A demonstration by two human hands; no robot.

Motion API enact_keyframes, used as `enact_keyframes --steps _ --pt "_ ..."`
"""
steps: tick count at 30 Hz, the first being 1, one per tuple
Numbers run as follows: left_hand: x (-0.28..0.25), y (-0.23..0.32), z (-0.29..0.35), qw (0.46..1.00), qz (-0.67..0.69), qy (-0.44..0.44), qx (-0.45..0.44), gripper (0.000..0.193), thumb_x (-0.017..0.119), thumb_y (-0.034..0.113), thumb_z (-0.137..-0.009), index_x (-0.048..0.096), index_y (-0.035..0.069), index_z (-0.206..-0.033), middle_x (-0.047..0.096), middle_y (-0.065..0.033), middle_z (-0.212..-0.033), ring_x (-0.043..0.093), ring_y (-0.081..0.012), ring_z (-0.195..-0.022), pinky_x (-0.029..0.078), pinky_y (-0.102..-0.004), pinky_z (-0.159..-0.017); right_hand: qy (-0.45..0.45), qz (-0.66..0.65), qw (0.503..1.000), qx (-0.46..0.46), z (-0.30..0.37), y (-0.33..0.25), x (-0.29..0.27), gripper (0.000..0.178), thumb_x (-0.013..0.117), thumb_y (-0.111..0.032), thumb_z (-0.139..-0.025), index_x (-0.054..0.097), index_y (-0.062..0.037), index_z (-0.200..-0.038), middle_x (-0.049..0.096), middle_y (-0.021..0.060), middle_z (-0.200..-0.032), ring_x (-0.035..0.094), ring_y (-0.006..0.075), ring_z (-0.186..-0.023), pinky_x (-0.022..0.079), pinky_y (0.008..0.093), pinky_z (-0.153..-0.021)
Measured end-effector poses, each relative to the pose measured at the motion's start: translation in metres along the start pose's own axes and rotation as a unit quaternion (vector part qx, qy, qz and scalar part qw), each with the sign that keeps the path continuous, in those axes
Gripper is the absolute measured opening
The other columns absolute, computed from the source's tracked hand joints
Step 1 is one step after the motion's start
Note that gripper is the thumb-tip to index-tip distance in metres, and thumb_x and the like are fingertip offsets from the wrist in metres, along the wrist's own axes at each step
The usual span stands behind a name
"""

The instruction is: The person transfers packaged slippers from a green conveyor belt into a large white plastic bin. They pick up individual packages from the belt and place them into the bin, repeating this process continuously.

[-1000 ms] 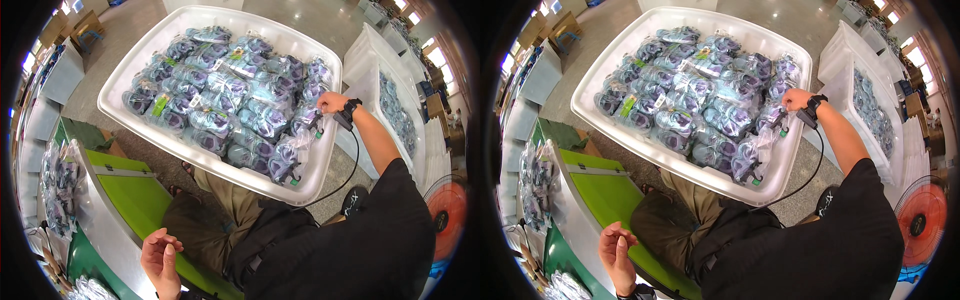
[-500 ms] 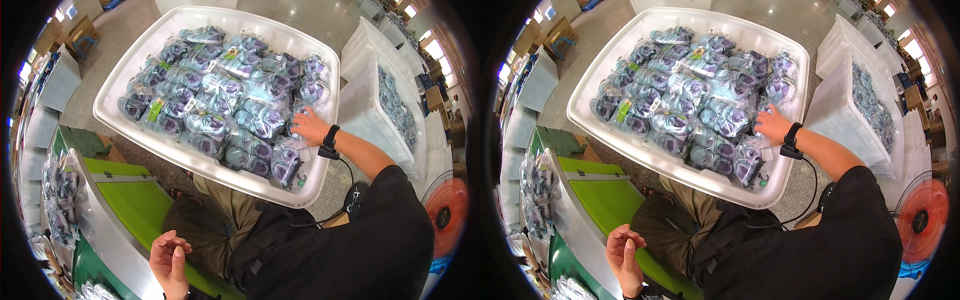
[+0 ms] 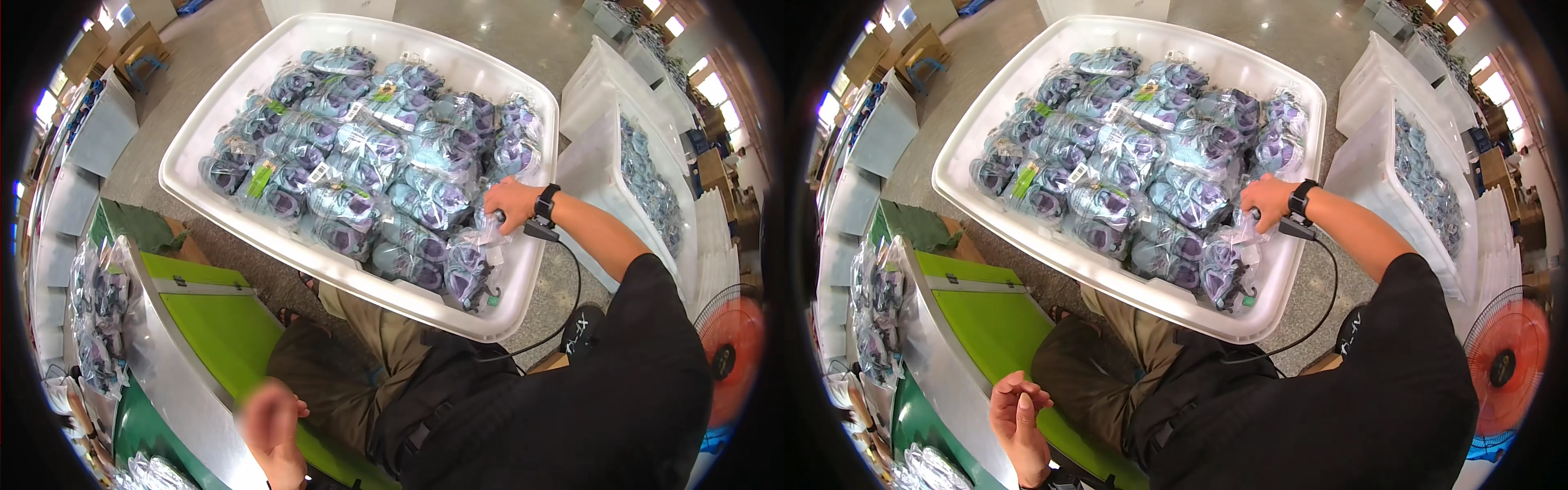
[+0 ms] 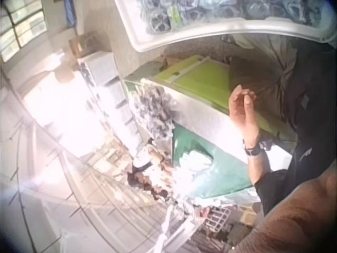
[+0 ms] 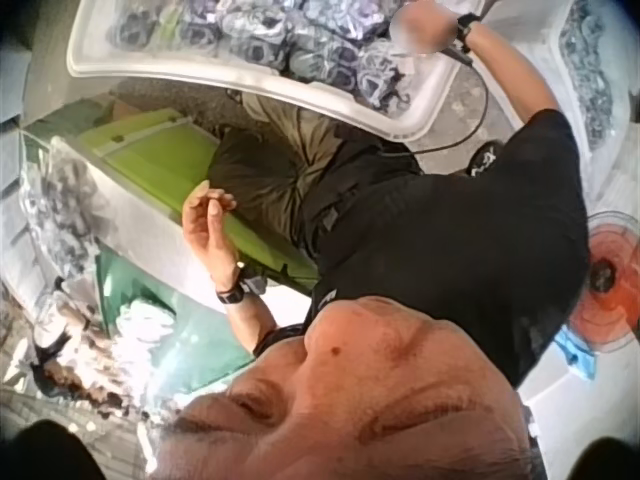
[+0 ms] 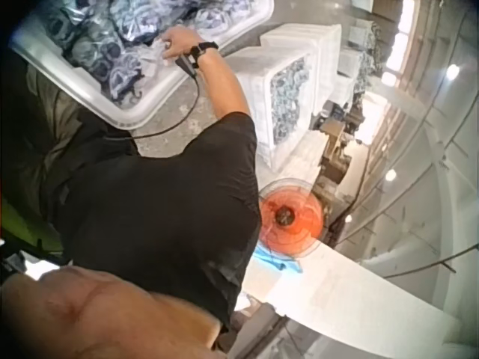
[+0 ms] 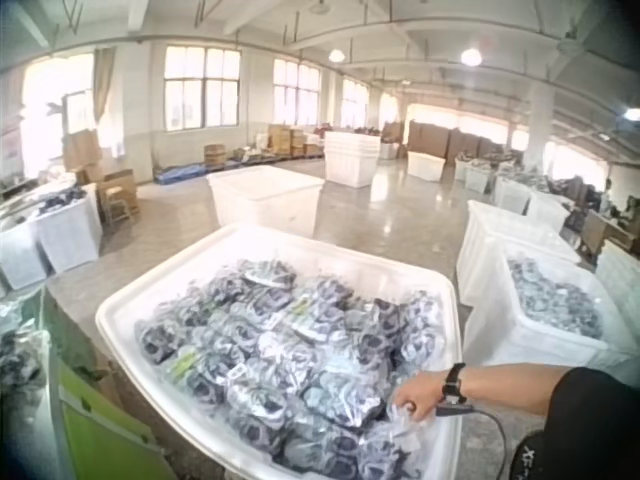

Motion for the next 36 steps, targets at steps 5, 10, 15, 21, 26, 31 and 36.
enact_keyframes --steps 5,10,15,21,26,31,36 --pt "0.008 0.000 -0.003 1.000 0.012 -0.019 0.006 0.030 0.065 0.015 -0.100 0.059 -0.002 -0.124 0.063 -0.0065 -0.099 0.063 -0.0161 -0.084 0.054 -0.0314 -0.077 -0.035 0.033 0.999 0.023 -0.009 0.004 0.014 0.046 0.076 -0.037 -0.068 0.073 -0.0134 -0.107 0.066 0.0050 -0.111 0.058 0.0270 -0.111 0.036 0.0469 -0.094" --pt "-0.007 0.000 0.003 1.000 0.012 0.001 0.008 0.028 0.065 0.014 -0.099 0.060 -0.001 -0.122 0.065 -0.0064 -0.099 0.064 -0.0165 -0.084 0.055 -0.0318 -0.077 0.048 -0.067 0.994 0.072 -0.002 -0.023 -0.021 0.038 0.068 -0.017 -0.076 0.070 -0.0142 -0.113 0.067 0.0084 -0.117 0.061 0.0306 -0.117 0.042 0.0478 -0.097" --pt "-0.016 -0.014 0.008 0.999 0.021 0.005 -0.037 0.027 0.065 0.014 -0.099 0.061 0.000 -0.123 0.066 -0.0063 -0.100 0.065 -0.0166 -0.085 0.056 -0.0323 -0.078 0.037 -0.145 0.979 -0.136 0.006 -0.116 -0.036 0.046 0.083 -0.033 -0.076 0.068 -0.0124 -0.114 0.064 0.0088 -0.120 0.059 0.0305 -0.117 0.044 0.0433 -0.098" --pt "-0.015 -0.032 0.005 0.994 0.088 -0.025 -0.058 0.028 0.063 0.016 -0.101 0.060 0.001 -0.124 0.067 -0.0073 -0.100 0.066 -0.0182 -0.085 0.057 -0.0335 -0.077 -0.113 -0.032 0.986 -0.120 0.000 -0.119 0.036 0.048 0.088 -0.040 -0.069 0.068 -0.0264 -0.110 0.060 0.0022 -0.115 0.053 0.0258 -0.122 0.038 0.0505 -0.090" --pt "-0.039 -0.067 -0.002 0.966 0.229 0.009 -0.121 0.027 0.058 0.021 -0.104 0.060 0.002 -0.122 0.065 -0.0073 -0.094 0.064 -0.0185 -0.082 0.055 -0.0339 -0.073 -0.093 -0.043 0.990 -0.099 -0.012 -0.118 0.034 0.047 0.082 -0.045 -0.078 0.066 -0.0137 -0.109 0.064 0.0081 -0.104 0.061 0.0305 -0.107 0.044 0.0511 -0.085" --pt "-0.069 -0.088 0.017 0.957 0.241 0.077 -0.142 0.024 0.056 0.022 -0.104 0.058 0.003 -0.119 0.062 -0.0056 -0.091 0.060 -0.0180 -0.078 0.053 -0.0340 -0.070 0.073 -0.231 0.950 -0.195 -0.048 -0.186 -0.033 0.052 0.071 -0.051 -0.090 0.065 -0.0036 -0.112 0.064 0.0128 -0.095 0.063 0.0319 -0.095 0.049 0.0432 -0.084" --pt "-0.102 -0.091 0.035 0.967 0.190 0.138 -0.101 0.022 0.058 0.020 -0.103 0.059 0.003 -0.117 0.063 -0.0052 -0.091 0.062 -0.0164 -0.077 0.053 -0.0317 -0.068 0.179 -0.248 0.918 -0.251 -0.088 -0.284 -0.077 0.037 0.071 -0.038 -0.093 0.066 -0.0055 -0.109 0.062 0.0105 -0.112 0.058 0.0309 -0.108 0.048 0.0408 -0.093"
Point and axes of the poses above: each hand's wrist, its own z-axis away from the middle knuckle, its own x-axis out of the palm, y = z × x, the point moved 6 cm from there along -z, towards the middle knuckle
